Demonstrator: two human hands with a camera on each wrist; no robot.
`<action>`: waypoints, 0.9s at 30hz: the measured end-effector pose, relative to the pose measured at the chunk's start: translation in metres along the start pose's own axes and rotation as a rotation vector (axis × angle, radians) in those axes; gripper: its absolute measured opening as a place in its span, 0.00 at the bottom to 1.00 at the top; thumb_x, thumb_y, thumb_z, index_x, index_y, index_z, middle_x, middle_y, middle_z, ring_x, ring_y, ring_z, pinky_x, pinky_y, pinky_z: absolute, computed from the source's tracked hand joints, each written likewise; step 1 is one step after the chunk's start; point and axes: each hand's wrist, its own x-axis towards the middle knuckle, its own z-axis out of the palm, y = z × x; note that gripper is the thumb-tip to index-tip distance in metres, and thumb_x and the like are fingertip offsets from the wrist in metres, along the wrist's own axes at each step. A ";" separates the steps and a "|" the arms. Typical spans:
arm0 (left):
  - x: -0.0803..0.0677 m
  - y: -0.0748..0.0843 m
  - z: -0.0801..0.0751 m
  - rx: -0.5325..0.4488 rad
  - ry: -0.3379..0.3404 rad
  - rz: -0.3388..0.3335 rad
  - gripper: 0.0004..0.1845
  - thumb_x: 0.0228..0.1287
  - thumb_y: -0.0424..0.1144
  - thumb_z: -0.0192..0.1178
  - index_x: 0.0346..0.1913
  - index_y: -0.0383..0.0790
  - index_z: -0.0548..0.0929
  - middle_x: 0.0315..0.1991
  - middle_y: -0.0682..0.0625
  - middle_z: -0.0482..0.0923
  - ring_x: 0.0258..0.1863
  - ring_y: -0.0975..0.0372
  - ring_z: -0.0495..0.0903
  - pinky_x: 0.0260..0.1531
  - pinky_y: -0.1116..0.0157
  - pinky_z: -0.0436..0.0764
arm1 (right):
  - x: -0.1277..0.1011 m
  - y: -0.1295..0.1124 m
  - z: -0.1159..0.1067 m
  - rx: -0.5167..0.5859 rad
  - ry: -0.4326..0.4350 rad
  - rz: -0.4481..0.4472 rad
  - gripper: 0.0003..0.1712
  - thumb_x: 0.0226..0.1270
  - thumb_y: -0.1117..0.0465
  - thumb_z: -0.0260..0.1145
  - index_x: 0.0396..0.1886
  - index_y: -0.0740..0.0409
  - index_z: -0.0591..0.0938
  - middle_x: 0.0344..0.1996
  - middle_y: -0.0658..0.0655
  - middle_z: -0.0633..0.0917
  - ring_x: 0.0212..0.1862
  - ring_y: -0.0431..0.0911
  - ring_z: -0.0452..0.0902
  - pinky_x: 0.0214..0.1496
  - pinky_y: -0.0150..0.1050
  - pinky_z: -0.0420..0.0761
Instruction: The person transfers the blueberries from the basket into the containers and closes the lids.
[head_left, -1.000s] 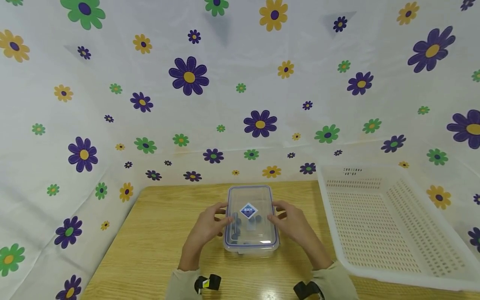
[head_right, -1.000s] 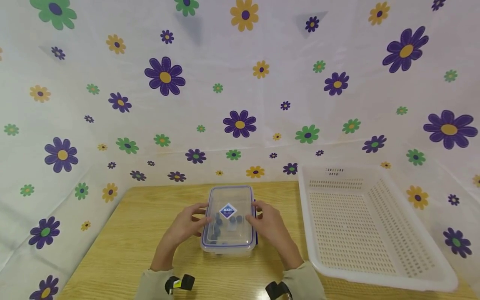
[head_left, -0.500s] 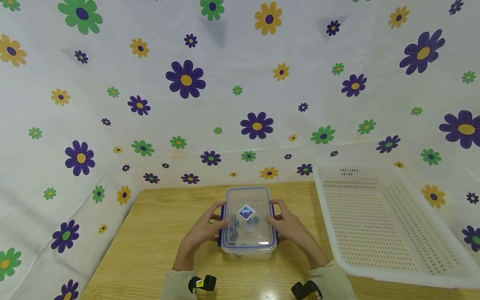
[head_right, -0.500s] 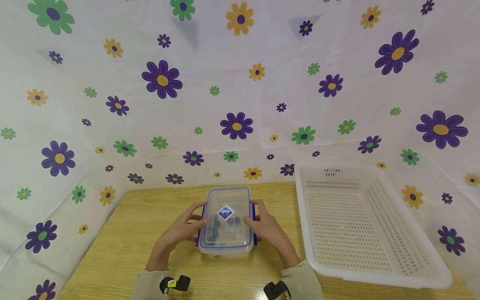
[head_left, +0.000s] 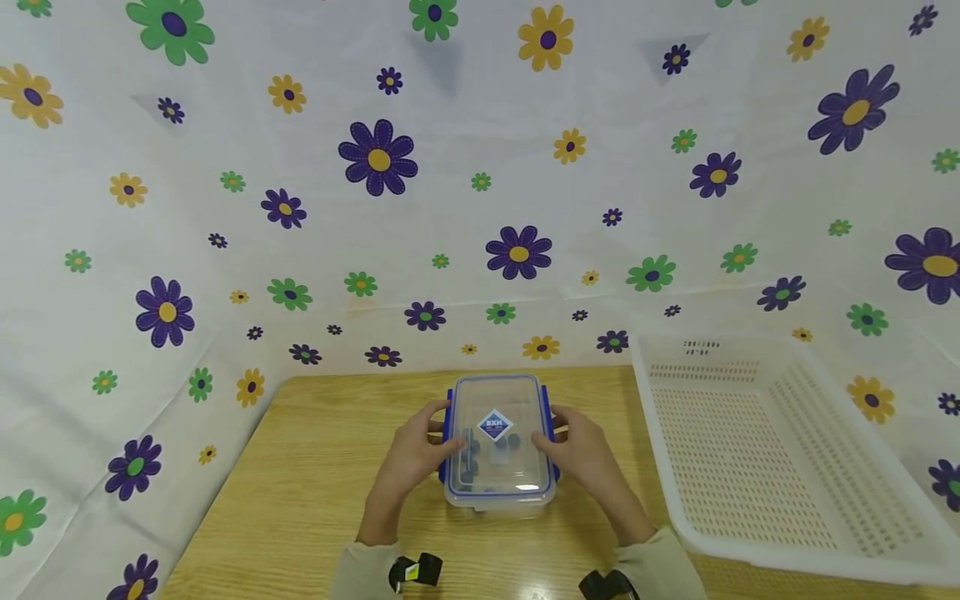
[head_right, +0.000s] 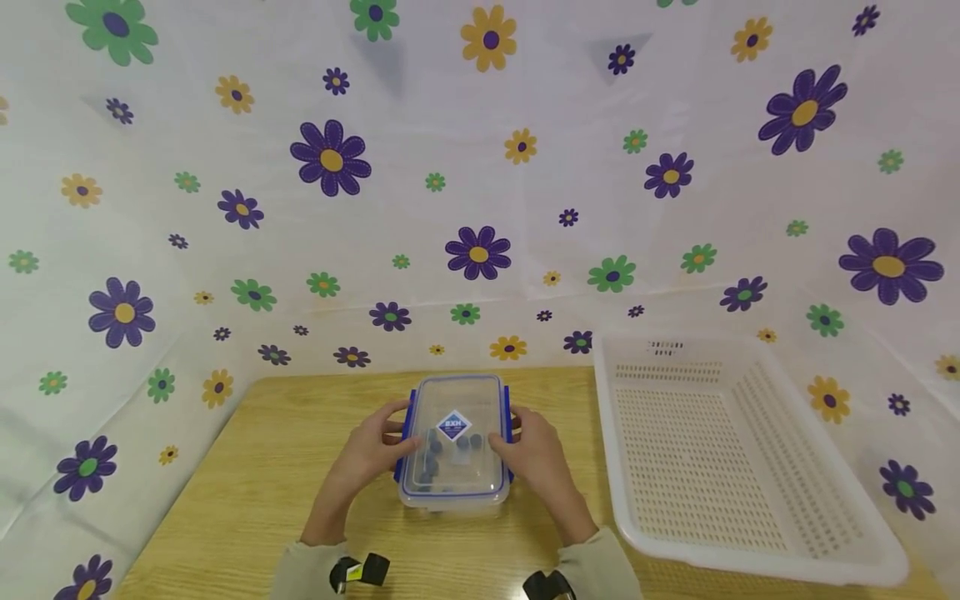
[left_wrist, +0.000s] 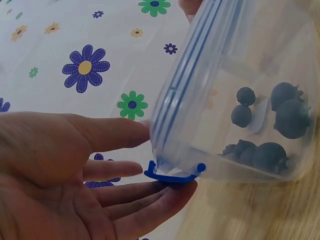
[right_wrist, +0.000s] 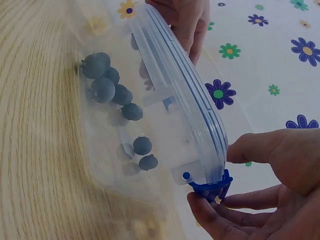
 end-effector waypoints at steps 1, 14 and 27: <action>0.000 0.002 0.000 0.011 0.003 0.005 0.35 0.67 0.33 0.70 0.74 0.33 0.68 0.58 0.29 0.79 0.51 0.41 0.84 0.41 0.50 0.87 | 0.000 0.000 0.001 0.005 0.005 0.002 0.33 0.66 0.61 0.73 0.67 0.73 0.74 0.49 0.65 0.84 0.46 0.55 0.84 0.40 0.44 0.88; -0.001 0.002 0.001 0.041 0.018 -0.029 0.35 0.65 0.35 0.72 0.69 0.20 0.70 0.59 0.28 0.79 0.55 0.39 0.83 0.45 0.52 0.86 | -0.001 0.000 0.009 -0.001 0.072 -0.033 0.29 0.58 0.65 0.71 0.60 0.71 0.81 0.44 0.62 0.86 0.39 0.51 0.86 0.31 0.40 0.86; -0.003 0.009 0.005 0.046 0.016 -0.038 0.28 0.67 0.33 0.70 0.65 0.21 0.76 0.58 0.30 0.80 0.56 0.40 0.82 0.47 0.51 0.85 | -0.003 -0.003 0.007 -0.052 0.079 -0.052 0.28 0.58 0.66 0.70 0.60 0.72 0.81 0.44 0.62 0.84 0.38 0.51 0.86 0.32 0.41 0.87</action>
